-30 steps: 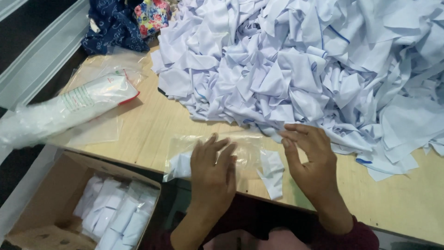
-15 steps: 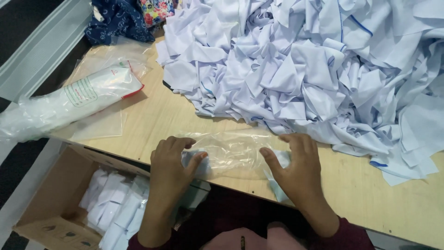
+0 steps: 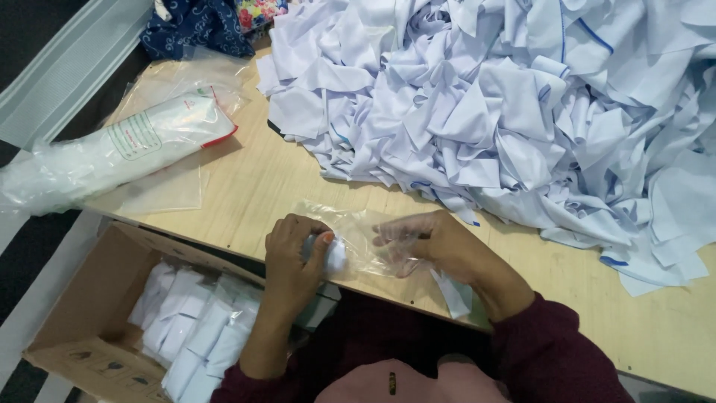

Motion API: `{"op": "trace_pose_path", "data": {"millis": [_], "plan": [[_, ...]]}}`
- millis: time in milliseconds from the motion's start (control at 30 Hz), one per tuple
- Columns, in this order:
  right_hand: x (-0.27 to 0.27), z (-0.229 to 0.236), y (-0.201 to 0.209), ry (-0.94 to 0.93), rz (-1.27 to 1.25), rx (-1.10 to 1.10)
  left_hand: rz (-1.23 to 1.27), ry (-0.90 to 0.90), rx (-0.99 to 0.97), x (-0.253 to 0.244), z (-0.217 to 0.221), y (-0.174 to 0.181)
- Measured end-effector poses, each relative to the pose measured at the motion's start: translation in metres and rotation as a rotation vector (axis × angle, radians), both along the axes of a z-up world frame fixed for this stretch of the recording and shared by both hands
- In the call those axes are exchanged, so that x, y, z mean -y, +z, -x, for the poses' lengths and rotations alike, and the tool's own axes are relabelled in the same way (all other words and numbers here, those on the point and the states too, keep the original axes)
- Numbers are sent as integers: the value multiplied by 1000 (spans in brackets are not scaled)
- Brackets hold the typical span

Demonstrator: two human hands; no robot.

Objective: Folding small white fabric scraps and placing them into individual plastic bags.

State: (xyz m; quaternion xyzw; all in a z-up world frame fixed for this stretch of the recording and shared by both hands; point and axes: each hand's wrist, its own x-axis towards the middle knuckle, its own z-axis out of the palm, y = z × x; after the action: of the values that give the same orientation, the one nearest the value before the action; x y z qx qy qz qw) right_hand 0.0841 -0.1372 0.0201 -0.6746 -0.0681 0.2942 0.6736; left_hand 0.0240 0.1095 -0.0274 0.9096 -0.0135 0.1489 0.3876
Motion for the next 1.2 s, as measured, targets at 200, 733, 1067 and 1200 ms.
{"op": "trace_pose_path", "data": {"millis": [200, 733, 1067, 1200], "plan": [[-26, 4, -4, -38, -84, 57, -39, 76, 124, 12, 3, -9], [-53, 5, 28, 129, 519, 421, -19, 93, 143, 16, 3, -11], [-50, 12, 33, 33, 467, 395, -65, 107, 132, 30, 3, -6], [-41, 12, 31, 9, 479, 439, -18, -22, 79, 37, 7, 7]]}}
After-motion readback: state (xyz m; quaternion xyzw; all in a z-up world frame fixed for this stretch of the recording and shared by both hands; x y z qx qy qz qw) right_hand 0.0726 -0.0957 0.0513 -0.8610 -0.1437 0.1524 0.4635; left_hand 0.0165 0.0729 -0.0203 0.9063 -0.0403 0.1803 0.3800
